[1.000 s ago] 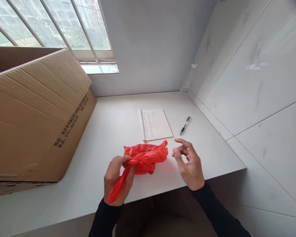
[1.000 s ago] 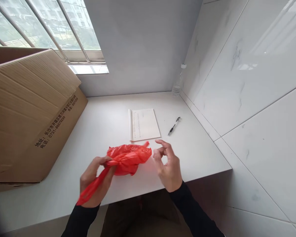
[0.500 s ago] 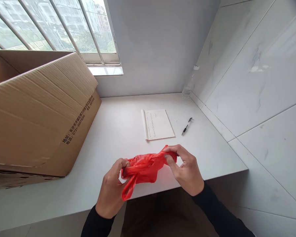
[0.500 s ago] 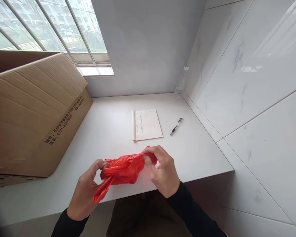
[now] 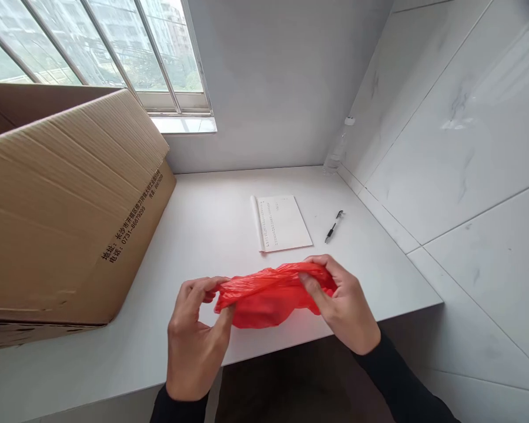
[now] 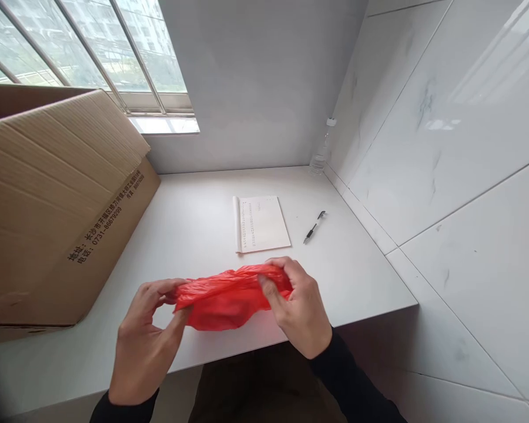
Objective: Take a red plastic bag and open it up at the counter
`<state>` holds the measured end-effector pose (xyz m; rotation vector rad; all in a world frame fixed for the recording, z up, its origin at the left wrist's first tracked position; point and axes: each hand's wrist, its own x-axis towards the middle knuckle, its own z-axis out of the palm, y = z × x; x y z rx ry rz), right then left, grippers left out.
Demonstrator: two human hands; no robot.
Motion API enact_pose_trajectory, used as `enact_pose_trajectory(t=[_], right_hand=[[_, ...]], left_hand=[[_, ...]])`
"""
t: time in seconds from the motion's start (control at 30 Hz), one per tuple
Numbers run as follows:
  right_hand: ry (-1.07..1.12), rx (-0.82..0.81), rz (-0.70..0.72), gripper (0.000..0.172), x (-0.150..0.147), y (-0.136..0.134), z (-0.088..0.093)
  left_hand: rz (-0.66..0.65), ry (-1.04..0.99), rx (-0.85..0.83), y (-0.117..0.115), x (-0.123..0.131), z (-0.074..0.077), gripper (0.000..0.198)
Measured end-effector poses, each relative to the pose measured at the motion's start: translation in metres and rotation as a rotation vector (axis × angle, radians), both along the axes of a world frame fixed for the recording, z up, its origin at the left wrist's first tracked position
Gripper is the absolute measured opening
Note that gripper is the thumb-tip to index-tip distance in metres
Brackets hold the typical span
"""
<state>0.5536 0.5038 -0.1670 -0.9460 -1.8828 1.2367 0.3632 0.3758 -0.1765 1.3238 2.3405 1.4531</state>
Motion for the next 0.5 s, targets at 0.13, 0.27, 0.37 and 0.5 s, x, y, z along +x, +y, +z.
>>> enact_pose_trajectory(t=[0.13, 0.27, 0.37, 0.5], right_hand=[[0.059, -0.085, -0.139, 0.017, 0.01, 0.003, 0.004], [0.022, -0.049, -0.148, 0.025, 0.012, -0.005, 0.014], [0.074, 0.173, -0.225, 0.044, 0.009, -0.022, 0.024], [0.448, 0.57, -0.409, 0.041, 0.001, -0.05, 0.041]], left_hand=[[0.092, -0.174, -0.003, -0.009, -0.004, 0.0, 0.019], [0.052, -0.002, 0.058, -0.01, 0.01, 0.01, 0.045], [-0.019, 0.206, 0.062, -0.008, 0.02, 0.018, 0.043], [0.034, 0.19, 0.119, -0.01, 0.024, 0.021, 0.029]])
